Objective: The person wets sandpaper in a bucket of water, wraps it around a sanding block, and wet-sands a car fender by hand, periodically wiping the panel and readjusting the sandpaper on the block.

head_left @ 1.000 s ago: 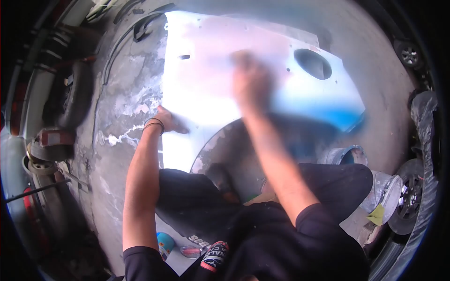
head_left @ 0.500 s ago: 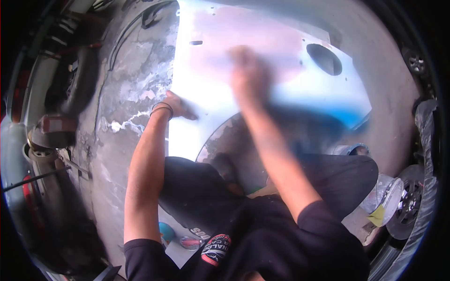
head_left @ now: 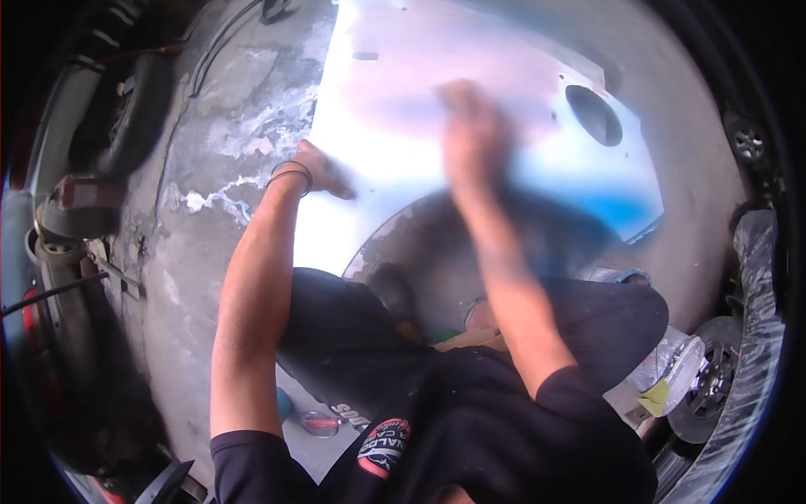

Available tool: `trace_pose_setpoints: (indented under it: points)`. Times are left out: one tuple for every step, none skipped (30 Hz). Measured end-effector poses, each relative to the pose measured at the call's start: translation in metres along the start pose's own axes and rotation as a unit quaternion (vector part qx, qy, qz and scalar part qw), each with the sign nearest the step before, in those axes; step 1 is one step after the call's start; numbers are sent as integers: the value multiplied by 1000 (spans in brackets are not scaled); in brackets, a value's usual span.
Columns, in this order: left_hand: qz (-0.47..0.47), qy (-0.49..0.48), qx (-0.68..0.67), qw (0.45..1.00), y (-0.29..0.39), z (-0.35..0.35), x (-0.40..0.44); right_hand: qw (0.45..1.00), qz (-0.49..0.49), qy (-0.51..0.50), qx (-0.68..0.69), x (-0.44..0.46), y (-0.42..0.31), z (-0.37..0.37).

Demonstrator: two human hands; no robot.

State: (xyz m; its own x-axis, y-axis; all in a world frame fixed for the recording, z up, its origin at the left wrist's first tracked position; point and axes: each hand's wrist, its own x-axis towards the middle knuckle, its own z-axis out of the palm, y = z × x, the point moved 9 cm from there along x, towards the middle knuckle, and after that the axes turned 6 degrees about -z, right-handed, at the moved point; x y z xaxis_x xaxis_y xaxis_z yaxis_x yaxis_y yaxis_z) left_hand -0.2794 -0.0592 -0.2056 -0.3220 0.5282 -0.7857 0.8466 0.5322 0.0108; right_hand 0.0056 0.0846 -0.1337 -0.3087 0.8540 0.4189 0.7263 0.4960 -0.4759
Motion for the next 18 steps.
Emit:
trace_pose_setpoints:
  points:
    - [-20,-6,-20,1000,-1,3,-4,998,-59,-23,1,0,-44,14]
    - [-21,-12,-15,1000,-2,10,-1,992,-118,-46,4,-2,-88,28]
    - [-19,3,-15,1000,-4,6,1,980,-185,-64,-44,2,-118,35]
    - [-18,16,-15,1000,-6,4,3,980,-183,-64,-42,7,-109,34]
    - [-18,15,-14,1000,-8,4,5,958,-267,-89,-48,10,-103,34]
    - [-19,15,-31,999,-4,0,-1,928,-351,-113,-55,6,-90,29]
    - [-20,11,-49,999,-1,0,-6,910,-392,-122,-55,1,-60,6]
    - [-23,7,-55,998,0,1,-8,889,-435,-132,-51,-4,-24,-23]
    - [-21,5,-34,999,1,1,-6,889,-436,-137,-3,-4,16,-54]
    - [-21,2,-24,1000,3,2,-5,877,-452,-161,-22,-4,52,-88]
    - [-20,-1,-13,1000,4,3,-4,896,-392,-206,-16,-2,68,-97]
    - [-29,-22,-31,999,1,6,-4,912,-327,-246,-13,0,82,-108]
    - [-36,-42,-47,997,2,7,-4,924,-262,-280,-14,0,97,-119]
    - [-11,-32,-8,999,9,5,-4,910,-358,-207,-39,-3,78,-112]
    - [13,-20,31,999,15,3,-4,883,-446,-131,-64,-10,51,-104]
    - [-9,-10,2,1000,11,2,-6,884,-450,-118,-32,-13,25,-76]
    - [-20,-6,-9,1000,5,3,-4,884,-455,-106,0,-17,-9,-44]
    - [-30,-1,-21,999,0,3,-2,883,-458,-101,-6,-19,-47,-14]
